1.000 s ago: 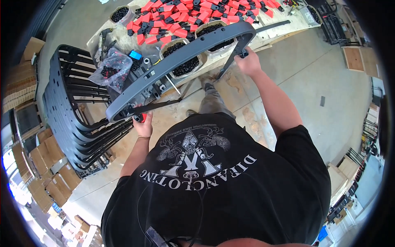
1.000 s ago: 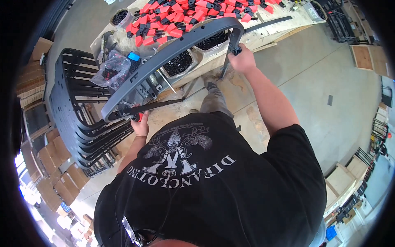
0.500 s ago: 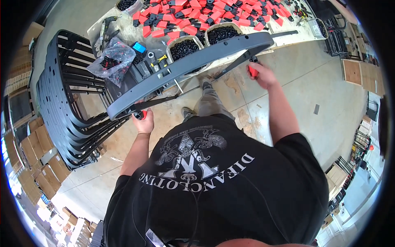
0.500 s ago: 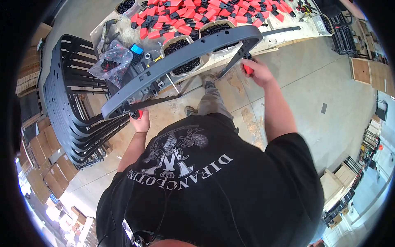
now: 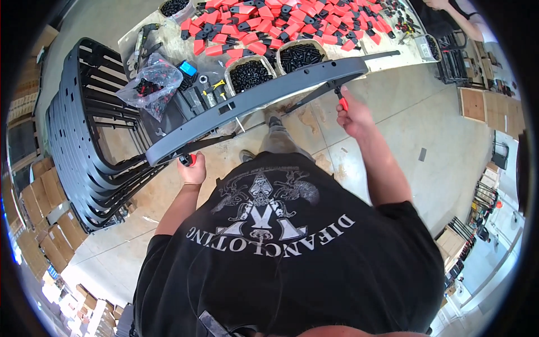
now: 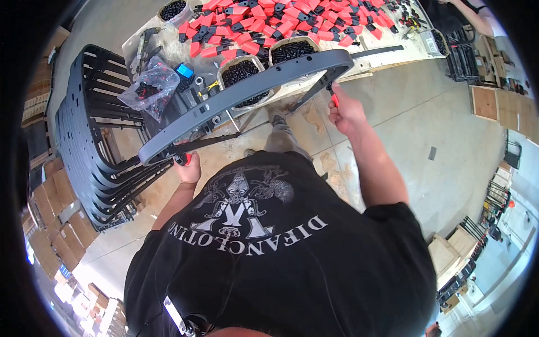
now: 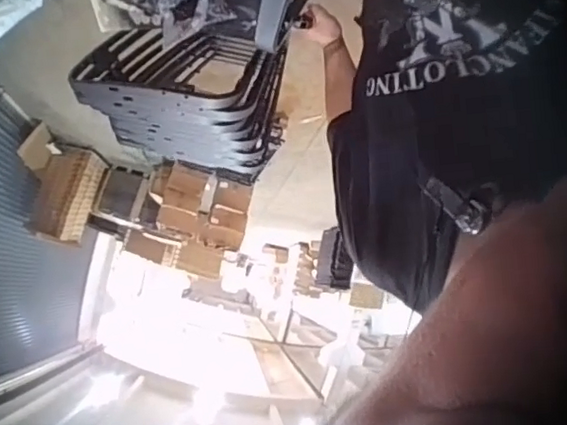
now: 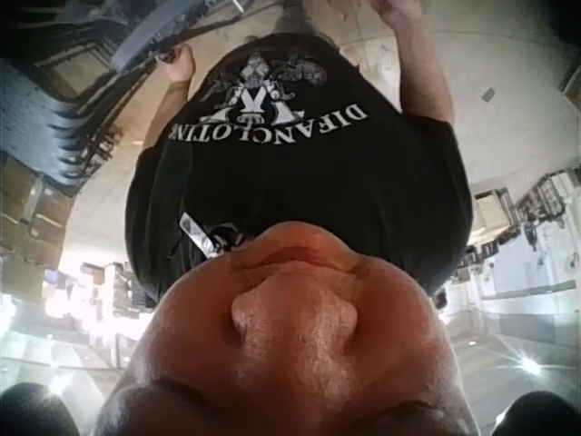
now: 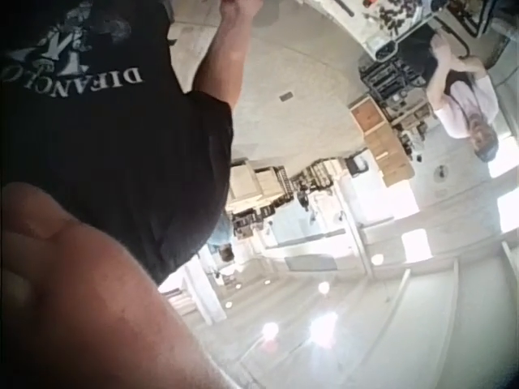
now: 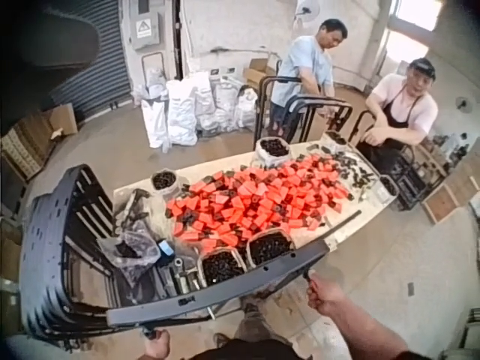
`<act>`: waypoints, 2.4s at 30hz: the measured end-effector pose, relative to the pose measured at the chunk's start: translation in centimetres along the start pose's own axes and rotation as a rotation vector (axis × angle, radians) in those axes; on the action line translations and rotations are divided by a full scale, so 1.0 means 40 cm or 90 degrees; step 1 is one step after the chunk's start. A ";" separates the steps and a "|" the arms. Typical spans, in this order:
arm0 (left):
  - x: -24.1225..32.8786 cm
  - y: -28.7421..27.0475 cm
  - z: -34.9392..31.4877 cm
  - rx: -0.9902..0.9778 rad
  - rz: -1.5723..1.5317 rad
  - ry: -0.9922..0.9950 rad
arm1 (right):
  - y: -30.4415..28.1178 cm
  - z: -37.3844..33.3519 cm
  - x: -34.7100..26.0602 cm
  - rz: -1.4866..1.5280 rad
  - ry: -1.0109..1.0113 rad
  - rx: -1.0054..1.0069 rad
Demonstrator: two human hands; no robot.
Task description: Attaching plastic grips and covers to metal frames using a screwdriver.
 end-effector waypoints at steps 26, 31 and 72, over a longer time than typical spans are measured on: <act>0.006 -0.002 0.000 0.070 0.078 0.058 | -0.012 0.286 0.137 -0.468 -0.630 0.237; -0.013 -0.012 0.013 -0.006 0.093 0.089 | -0.066 0.278 0.101 -0.483 -0.483 -0.012; -0.098 0.015 0.043 0.187 0.007 0.164 | 0.757 -0.373 -0.081 -1.414 -0.637 -0.483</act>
Point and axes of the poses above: each hand's wrist, its own z-axis towards the middle knuckle, its own y-axis out of the palm, x = y × z, the point moved 2 cm from there along z, towards the middle knuckle, and after that the axes turned 7 degrees about -x, right-handed, at the moved point
